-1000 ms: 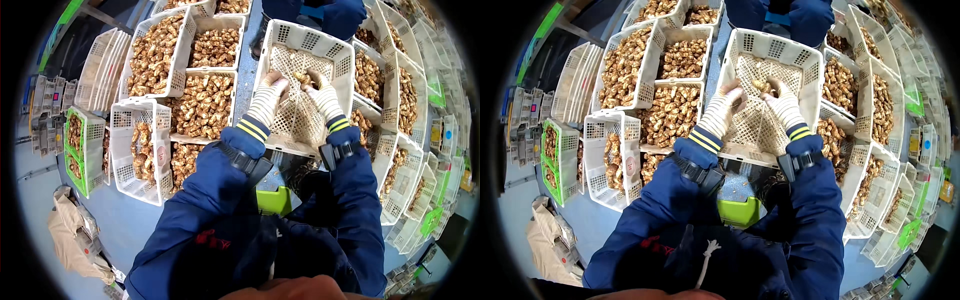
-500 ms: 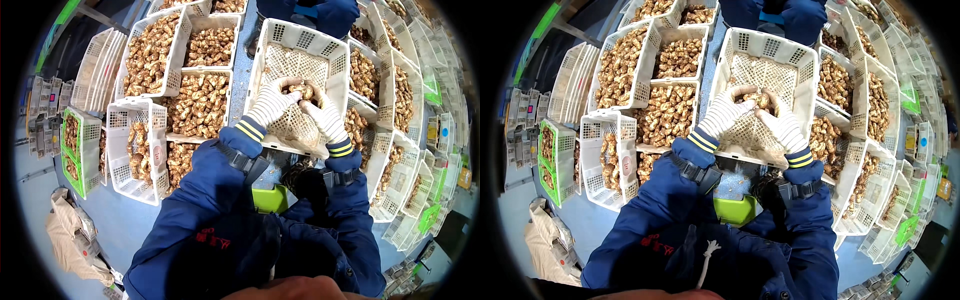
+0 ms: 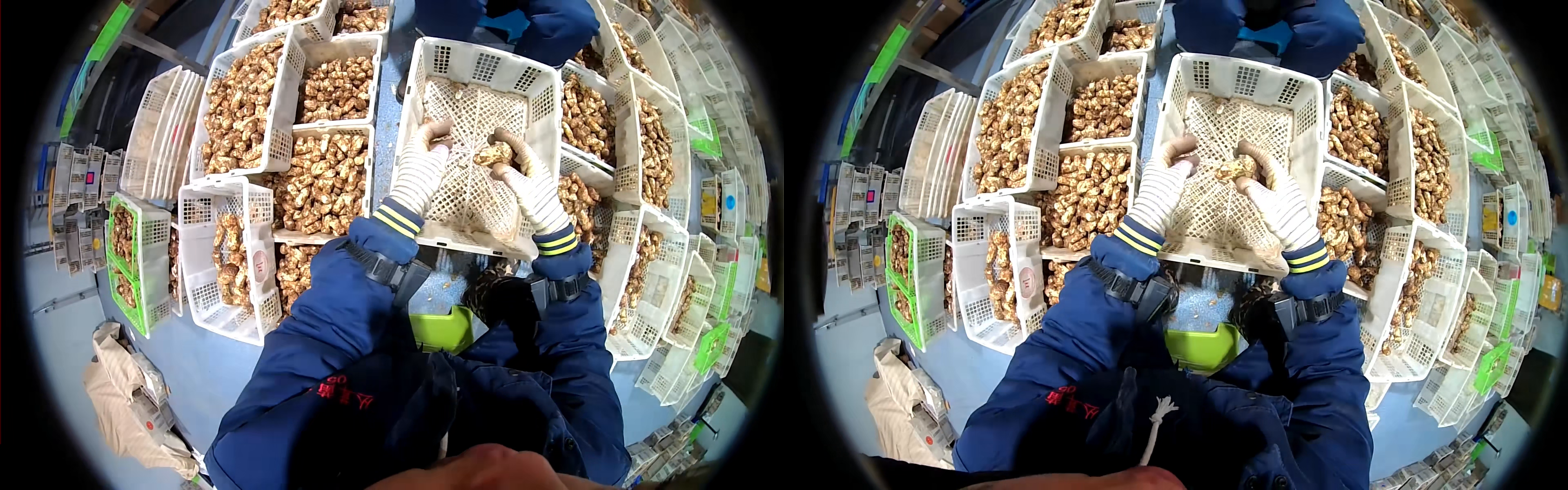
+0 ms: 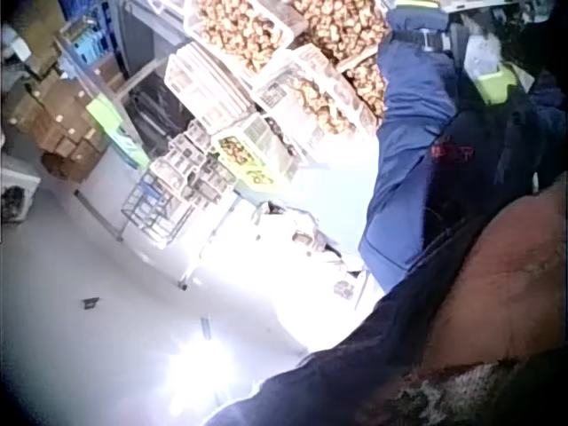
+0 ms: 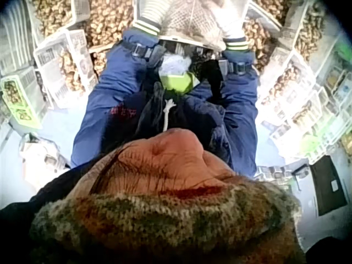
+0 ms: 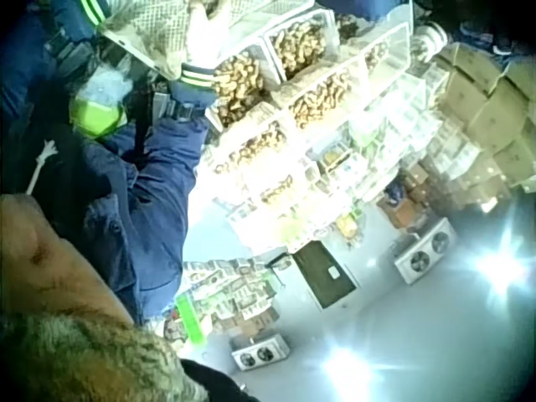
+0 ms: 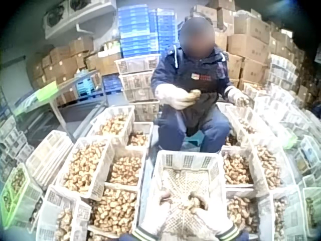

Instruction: The person sorts ginger roots from a white plastic crate into another container, handling them by hand. They repeatedly pick up ginger pieces, inspect them, and place them into a separate bin while seated at a workstation.

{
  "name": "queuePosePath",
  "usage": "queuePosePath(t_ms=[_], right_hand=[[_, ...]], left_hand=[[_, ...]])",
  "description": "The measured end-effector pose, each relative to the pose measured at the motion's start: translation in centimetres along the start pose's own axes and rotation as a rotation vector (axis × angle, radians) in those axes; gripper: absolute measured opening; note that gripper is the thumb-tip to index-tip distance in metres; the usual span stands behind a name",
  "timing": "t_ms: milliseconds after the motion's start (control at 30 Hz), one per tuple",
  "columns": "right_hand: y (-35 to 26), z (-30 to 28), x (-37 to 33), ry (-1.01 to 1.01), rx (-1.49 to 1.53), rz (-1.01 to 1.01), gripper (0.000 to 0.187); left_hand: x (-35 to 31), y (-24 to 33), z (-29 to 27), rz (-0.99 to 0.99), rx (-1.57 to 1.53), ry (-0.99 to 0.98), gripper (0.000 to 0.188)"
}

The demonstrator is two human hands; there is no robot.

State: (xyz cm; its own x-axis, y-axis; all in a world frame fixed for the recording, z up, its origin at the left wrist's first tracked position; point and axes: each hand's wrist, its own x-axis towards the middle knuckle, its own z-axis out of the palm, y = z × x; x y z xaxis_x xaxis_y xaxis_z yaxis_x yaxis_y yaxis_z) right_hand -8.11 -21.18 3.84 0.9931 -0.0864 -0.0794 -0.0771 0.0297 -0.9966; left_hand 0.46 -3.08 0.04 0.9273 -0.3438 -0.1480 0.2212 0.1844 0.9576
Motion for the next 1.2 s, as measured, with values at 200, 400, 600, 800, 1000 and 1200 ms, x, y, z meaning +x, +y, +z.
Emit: queuePosePath(t_ms=[200, 400, 600, 800, 1000, 1200], right_hand=[[0.5, -0.1, 0.1, 0.032, 0.025, -0.054, 0.053], [1.4, 0.9, 0.1, -0.005, -0.141, -0.207, 0.053], [1.4, 0.4, 0.1, 0.015, 0.061, 0.024, 0.041], [0.9, 0.7, 0.1, 0.014, 0.054, 0.081, 0.046], [1.7, 0.4, 0.3, -0.012, 0.084, 0.093, 0.045], [1.7, 0.5, 0.4, 0.002, 0.258, 0.115, 0.049]], left_hand=[[-0.5, 1.4, 0.0, -0.372, -0.060, -0.242, 0.040], [-1.2, 2.0, 1.1, -0.271, 0.005, -0.287, 0.039], [-1.1, 2.3, 1.3, -0.031, 0.316, -0.190, 0.041], [-2.0, 3.3, 1.7, 0.079, 0.485, -0.163, 0.045], [-2.2, 3.9, 1.9, 0.092, 0.585, -0.201, 0.049], [-2.0, 4.1, 1.7, 0.009, 0.533, -0.203, 0.057]])
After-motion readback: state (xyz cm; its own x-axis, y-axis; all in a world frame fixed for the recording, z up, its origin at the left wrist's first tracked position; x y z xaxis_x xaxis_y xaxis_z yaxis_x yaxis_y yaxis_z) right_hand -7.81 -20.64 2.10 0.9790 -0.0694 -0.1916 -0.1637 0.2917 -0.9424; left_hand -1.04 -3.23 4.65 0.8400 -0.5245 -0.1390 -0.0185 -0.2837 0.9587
